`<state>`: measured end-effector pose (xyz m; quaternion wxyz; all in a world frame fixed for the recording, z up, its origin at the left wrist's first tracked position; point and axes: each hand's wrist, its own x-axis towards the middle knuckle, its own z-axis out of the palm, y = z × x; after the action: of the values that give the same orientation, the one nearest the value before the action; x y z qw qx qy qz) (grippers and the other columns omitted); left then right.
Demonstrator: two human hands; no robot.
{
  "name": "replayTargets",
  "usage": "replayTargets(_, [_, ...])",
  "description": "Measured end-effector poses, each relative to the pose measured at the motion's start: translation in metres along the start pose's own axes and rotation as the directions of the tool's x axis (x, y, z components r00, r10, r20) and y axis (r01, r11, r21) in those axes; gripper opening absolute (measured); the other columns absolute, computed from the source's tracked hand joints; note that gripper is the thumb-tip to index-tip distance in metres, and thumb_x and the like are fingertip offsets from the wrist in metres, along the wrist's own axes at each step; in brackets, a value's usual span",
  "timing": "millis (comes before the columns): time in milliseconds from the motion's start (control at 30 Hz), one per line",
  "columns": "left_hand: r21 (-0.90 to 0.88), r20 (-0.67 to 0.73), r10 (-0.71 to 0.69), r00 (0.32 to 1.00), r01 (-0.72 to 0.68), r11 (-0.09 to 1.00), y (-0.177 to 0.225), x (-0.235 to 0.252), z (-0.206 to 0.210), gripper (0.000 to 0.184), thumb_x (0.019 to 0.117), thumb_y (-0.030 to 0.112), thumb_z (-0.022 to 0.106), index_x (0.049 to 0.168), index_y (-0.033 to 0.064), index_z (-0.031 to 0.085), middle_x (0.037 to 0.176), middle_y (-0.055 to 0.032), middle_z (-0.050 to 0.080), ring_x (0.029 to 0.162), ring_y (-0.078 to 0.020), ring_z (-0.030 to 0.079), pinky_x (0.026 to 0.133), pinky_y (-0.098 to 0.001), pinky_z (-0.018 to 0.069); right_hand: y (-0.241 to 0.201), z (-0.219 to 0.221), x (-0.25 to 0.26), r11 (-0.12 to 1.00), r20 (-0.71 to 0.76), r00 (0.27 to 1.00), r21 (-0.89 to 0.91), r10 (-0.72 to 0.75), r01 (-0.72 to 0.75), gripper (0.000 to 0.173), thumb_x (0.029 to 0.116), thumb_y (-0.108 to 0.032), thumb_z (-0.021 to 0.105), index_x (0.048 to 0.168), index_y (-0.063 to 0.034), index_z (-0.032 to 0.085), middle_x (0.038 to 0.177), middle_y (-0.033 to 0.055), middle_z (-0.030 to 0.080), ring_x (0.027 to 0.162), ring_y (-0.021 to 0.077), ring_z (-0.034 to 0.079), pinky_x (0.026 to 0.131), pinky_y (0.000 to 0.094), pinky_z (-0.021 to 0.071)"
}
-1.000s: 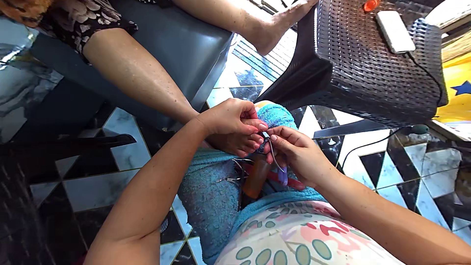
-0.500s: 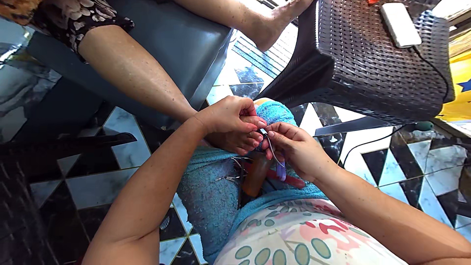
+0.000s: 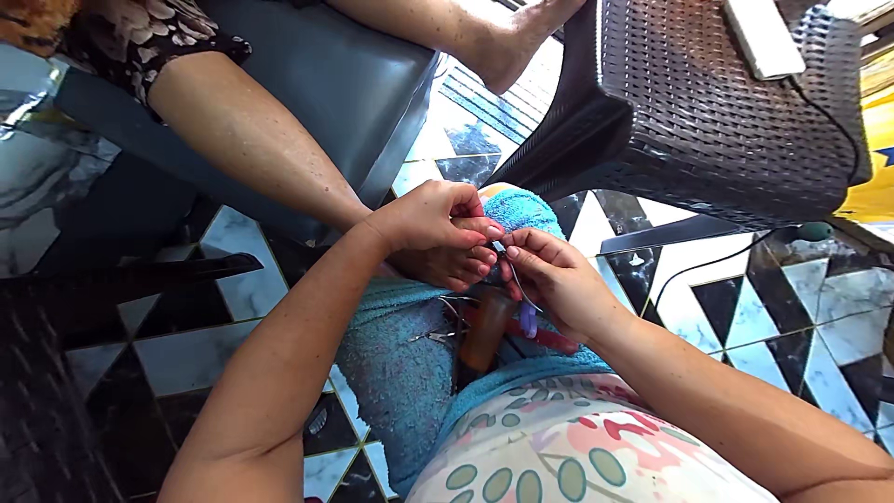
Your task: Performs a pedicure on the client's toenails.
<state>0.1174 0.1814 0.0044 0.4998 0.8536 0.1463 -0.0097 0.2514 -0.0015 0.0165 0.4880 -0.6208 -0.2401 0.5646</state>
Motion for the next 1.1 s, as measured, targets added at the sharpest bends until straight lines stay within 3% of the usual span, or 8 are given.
replayTargets(433, [-0.008,-0.018,0.003,1.0,-0.003,1.0,0.001,-0.001,0.001,0.018,0.087,0.013,0.081,0.092,0.0022,0.068,0.079,-0.0077,0.067,0.072,-0.0145,0.065,0.067,-0.0312,0.053,0.002,-0.001,0.0,1.0,-0.004,1.0,0.019,-0.015,0.015,0.019,0.1088,-0.008,0.043,0.113,-0.0032,0.061,0.076,0.0049,0.063,0.055,0.0061,0.053,0.052,0.0174,0.0456])
replayTargets(700, [0.003,-0.016,0.003,1.0,-0.003,1.0,0.001,-0.001,0.0,0.018,0.0865,0.012,0.081,0.094,0.002,0.069,0.081,-0.0085,0.068,0.075,-0.0156,0.066,0.07,-0.032,0.0538,0.002,0.003,0.0,0.998,-0.02,0.999,0.056,-0.025,0.026,0.016,0.1085,-0.007,0.045,0.111,-0.0016,0.06,0.077,0.009,0.068,0.057,0.0093,0.061,0.052,0.0188,0.0499])
replayTargets(833, [-0.035,0.033,0.056,0.998,-0.054,0.998,-0.023,0.009,-0.004,0.021,0.0897,0.025,0.079,0.1,0.0075,0.071,0.084,-0.001,0.068,0.077,-0.0067,0.064,0.072,-0.0252,0.0531,0.006,0.005,0.001,0.996,-0.031,0.999,0.072,-0.043,0.045,0.014,0.1089,-0.009,0.046,0.111,-0.0023,0.058,0.077,0.0097,0.067,0.056,0.0095,0.06,0.051,0.0192,0.0498])
replayTargets(1100, [-0.022,0.034,0.058,0.998,-0.057,0.998,-0.026,0.01,-0.004,0.021,0.0909,0.026,0.078,0.099,0.0071,0.072,0.085,-0.0015,0.069,0.079,-0.0062,0.063,0.074,-0.0247,0.0521,0.014,0.006,0.006,0.992,-0.035,0.996,0.095,-0.08,0.083,0.013,0.1089,-0.01,0.046,0.111,-0.0035,0.058,0.079,0.0097,0.066,0.056,0.0099,0.06,0.052,0.0202,0.0509])
